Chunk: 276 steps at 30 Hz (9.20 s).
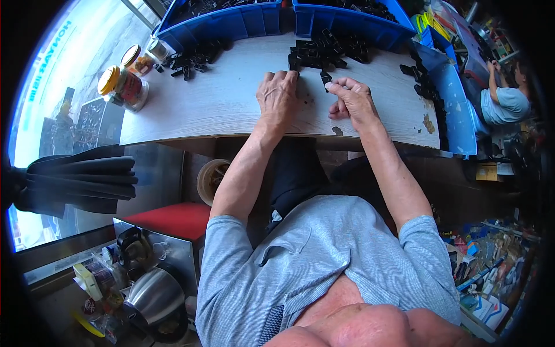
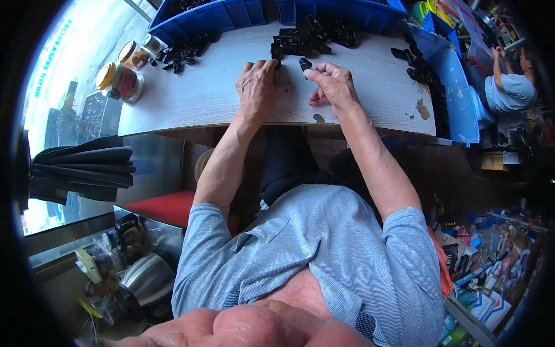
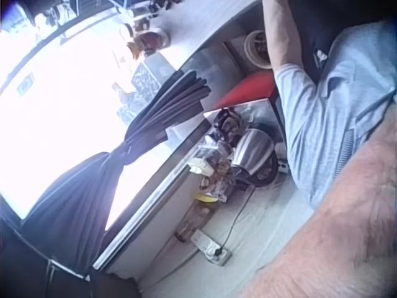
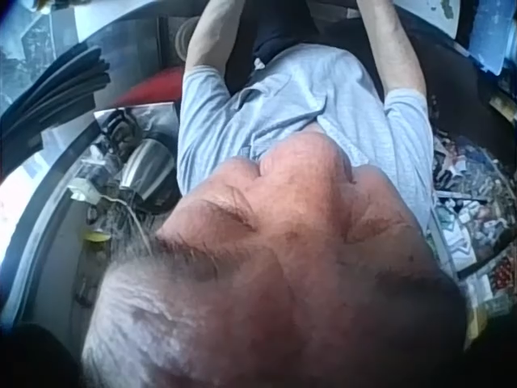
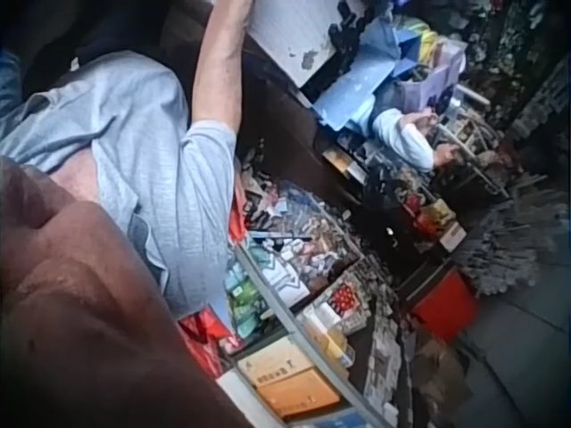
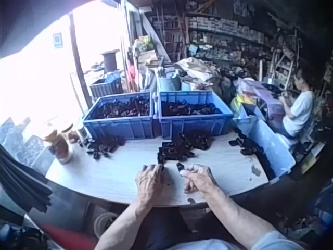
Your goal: The recorder is manually assembling small black plastic components at a workbench.
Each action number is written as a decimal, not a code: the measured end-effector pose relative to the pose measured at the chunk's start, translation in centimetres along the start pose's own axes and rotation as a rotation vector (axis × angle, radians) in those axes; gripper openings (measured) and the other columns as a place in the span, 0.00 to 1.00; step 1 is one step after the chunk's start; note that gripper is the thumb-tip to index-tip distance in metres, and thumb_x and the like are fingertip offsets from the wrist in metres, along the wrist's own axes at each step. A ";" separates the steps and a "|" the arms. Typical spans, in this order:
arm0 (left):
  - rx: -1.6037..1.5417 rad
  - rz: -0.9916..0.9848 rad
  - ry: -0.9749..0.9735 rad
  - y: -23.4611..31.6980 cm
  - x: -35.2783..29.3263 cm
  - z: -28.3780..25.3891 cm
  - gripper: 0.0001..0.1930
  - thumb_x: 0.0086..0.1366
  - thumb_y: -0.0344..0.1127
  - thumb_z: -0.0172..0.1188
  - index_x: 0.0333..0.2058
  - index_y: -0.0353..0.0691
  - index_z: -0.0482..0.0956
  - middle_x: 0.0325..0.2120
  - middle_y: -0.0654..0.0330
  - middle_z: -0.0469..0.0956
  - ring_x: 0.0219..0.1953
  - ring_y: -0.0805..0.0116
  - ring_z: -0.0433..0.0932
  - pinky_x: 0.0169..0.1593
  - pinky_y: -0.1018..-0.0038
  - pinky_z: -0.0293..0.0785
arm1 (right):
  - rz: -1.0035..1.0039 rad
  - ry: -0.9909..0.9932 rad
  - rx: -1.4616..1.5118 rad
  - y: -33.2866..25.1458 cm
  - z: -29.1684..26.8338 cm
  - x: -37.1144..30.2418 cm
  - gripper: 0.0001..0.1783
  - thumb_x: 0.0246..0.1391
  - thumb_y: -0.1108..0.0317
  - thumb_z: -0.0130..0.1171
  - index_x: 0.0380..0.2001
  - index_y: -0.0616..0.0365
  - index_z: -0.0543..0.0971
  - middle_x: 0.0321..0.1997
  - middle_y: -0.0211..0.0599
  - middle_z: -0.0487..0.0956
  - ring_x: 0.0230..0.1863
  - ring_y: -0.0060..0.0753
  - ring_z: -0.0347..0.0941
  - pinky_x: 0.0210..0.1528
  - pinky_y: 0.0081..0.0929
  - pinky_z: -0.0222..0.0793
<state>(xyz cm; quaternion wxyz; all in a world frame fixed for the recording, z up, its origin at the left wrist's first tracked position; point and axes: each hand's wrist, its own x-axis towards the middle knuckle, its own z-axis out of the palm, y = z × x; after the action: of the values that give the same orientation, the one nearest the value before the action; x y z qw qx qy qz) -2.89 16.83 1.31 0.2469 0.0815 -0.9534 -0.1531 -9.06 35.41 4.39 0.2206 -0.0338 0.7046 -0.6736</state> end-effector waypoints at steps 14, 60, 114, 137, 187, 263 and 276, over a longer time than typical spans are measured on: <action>-0.108 0.113 0.005 0.6 -1.2 -0.1 0.10 0.62 0.33 0.65 0.42 0.43 0.83 0.37 0.56 0.84 0.40 0.51 0.81 0.44 0.61 0.78 | 0.006 -0.042 -0.005 0.4 -0.2 0.2 0.18 0.54 0.61 0.71 0.44 0.59 0.81 0.13 0.25 0.72 0.17 0.23 0.77 0.24 0.30 0.82; -0.946 -0.235 0.022 2.3 -0.5 2.8 0.14 0.64 0.25 0.63 0.49 0.35 0.82 0.43 0.52 0.85 0.43 0.64 0.86 0.45 0.72 0.81 | 0.115 0.077 -0.255 -0.6 1.5 1.2 0.11 0.57 0.66 0.66 0.40 0.58 0.80 0.17 0.31 0.75 0.12 0.23 0.70 0.17 0.28 0.74; -0.263 0.127 0.384 -4.5 -0.1 -0.7 0.20 0.59 0.30 0.68 0.51 0.41 0.79 0.48 0.51 0.81 0.51 0.49 0.78 0.56 0.60 0.74 | 0.097 -0.177 -0.496 -1.8 0.7 1.6 0.18 0.54 0.69 0.68 0.49 0.55 0.79 0.22 0.31 0.78 0.13 0.20 0.71 0.13 0.21 0.69; 0.344 -0.119 0.146 -14.5 -0.9 -5.1 0.18 0.66 0.36 0.60 0.54 0.51 0.82 0.47 0.59 0.84 0.50 0.54 0.80 0.54 0.62 0.75 | -0.030 0.583 0.057 -1.3 -14.8 5.9 0.21 0.50 0.68 0.73 0.46 0.58 0.79 0.17 0.32 0.73 0.19 0.30 0.78 0.26 0.35 0.84; -0.271 0.401 -0.028 2.5 3.9 4.6 0.17 0.65 0.30 0.62 0.52 0.49 0.83 0.48 0.58 0.83 0.47 0.56 0.82 0.51 0.65 0.80 | 0.005 -0.016 -0.478 -1.0 -3.8 4.4 0.21 0.55 0.73 0.60 0.54 0.54 0.79 0.18 0.22 0.71 0.14 0.16 0.67 0.15 0.21 0.65; -0.123 0.144 0.124 -9.7 1.2 -3.8 0.25 0.61 0.21 0.59 0.56 0.47 0.81 0.59 0.55 0.76 0.49 0.55 0.82 0.51 0.65 0.82 | 0.057 0.108 -0.326 -2.5 -2.5 5.4 0.25 0.50 0.52 0.74 0.46 0.54 0.80 0.16 0.22 0.68 0.16 0.18 0.71 0.19 0.24 0.76; 0.069 0.170 -0.129 -8.3 2.8 -3.4 0.11 0.68 0.36 0.61 0.47 0.44 0.86 0.45 0.56 0.83 0.48 0.56 0.80 0.50 0.63 0.79 | 0.036 0.201 -0.590 -2.1 0.8 7.3 0.31 0.51 0.55 0.71 0.56 0.57 0.80 0.31 0.38 0.82 0.16 0.22 0.73 0.19 0.24 0.78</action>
<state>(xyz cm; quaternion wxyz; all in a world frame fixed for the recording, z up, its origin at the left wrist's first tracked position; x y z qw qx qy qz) -2.93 7.54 2.62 0.1943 -0.0012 -0.9755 -0.1034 -15.94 31.97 4.51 0.1423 -0.0170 0.8884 -0.4361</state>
